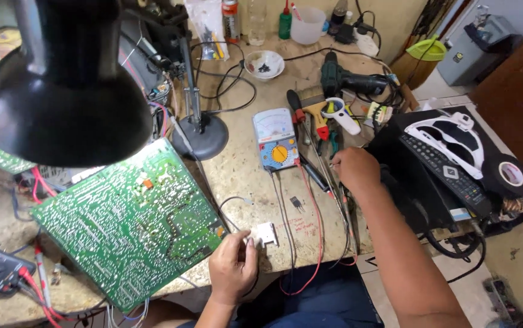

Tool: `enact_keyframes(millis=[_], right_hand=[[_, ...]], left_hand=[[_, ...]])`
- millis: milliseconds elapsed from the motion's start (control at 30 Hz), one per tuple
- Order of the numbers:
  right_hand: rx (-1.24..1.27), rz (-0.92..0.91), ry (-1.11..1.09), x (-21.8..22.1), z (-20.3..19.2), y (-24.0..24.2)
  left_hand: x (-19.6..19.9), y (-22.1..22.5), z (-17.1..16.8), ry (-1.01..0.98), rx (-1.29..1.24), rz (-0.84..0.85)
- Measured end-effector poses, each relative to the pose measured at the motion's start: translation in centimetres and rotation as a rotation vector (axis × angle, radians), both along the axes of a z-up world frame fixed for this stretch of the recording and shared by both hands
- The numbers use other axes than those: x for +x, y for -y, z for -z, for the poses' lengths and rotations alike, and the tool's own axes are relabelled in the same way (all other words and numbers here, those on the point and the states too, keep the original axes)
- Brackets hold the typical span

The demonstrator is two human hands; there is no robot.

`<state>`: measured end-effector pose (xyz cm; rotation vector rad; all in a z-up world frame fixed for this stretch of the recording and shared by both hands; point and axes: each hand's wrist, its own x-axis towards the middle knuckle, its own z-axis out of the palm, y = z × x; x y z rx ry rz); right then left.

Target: Repairing an electronic circuit board by testing components with a multimeter, using a power screwdriver, and soldering.

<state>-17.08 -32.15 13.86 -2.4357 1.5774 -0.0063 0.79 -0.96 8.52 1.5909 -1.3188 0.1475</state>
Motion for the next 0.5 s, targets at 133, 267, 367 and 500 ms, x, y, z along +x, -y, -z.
enact_keyframes(millis=[133, 267, 367, 500], right_hand=[[-0.012, 0.004, -0.034, -0.3, 0.1, -1.2], [-0.292, -0.029, 0.104, -1.3, 0.9, -2.6], [-0.326, -0.147, 0.357, -0.9, -0.2, -7.5], [-0.287, -0.57, 0.574, -1.1, 2.2, -15.1]], left_hand=[[-0.1, -0.2, 0.7, -0.019, -0.037, -0.122], [-0.1, -0.3, 0.6, -0.038, 0.001, -0.059], [0.0, -0.2, 0.9, -0.024, 0.033, -0.021], [-0.2, -0.3, 0.4, -0.076, 0.011, -0.035]])
